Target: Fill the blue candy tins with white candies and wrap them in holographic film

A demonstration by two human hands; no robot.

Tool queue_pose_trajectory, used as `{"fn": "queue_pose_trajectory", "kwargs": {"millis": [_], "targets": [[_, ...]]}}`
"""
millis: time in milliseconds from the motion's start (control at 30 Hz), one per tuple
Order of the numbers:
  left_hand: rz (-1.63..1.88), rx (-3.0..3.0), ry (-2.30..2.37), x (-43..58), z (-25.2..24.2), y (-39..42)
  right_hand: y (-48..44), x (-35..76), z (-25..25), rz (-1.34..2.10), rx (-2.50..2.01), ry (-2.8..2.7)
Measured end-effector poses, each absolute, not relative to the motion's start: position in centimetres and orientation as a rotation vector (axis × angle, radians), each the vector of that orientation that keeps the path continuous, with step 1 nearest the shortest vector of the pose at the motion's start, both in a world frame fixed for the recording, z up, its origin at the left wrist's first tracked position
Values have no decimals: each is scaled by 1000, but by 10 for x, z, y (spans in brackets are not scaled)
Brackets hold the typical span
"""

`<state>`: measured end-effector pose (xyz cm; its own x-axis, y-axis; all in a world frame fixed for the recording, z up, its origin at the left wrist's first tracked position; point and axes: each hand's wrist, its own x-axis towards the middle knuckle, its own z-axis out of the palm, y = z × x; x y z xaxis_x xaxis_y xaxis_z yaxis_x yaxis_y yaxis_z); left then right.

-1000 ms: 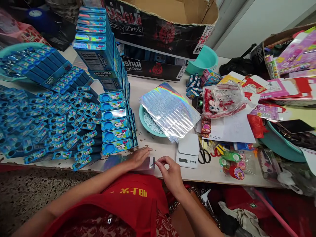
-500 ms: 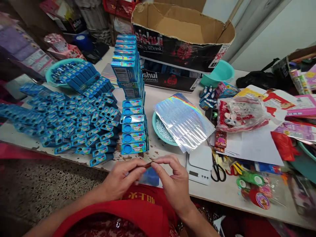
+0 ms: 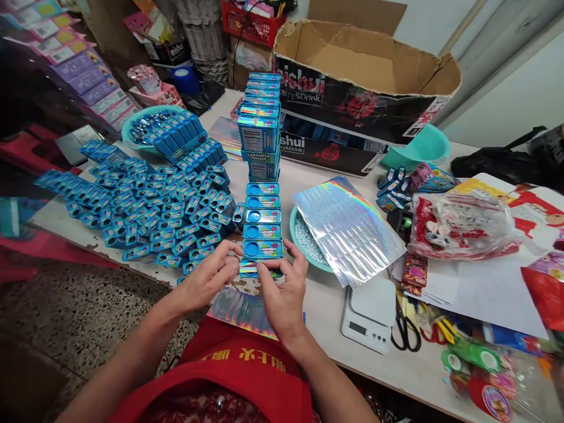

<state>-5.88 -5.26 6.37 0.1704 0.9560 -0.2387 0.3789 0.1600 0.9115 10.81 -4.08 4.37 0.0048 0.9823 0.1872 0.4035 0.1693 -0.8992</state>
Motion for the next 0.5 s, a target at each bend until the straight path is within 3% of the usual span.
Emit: {"fn": "queue_pose_trajectory", "kwargs": {"millis": [167, 500], "targets": [[896, 1191, 1268, -46, 41, -61, -43, 102, 36, 952, -1392, -1277], [988, 1063, 1812, -13, 7, -70, -42, 101, 33, 1048, -1384, -1173]]}}
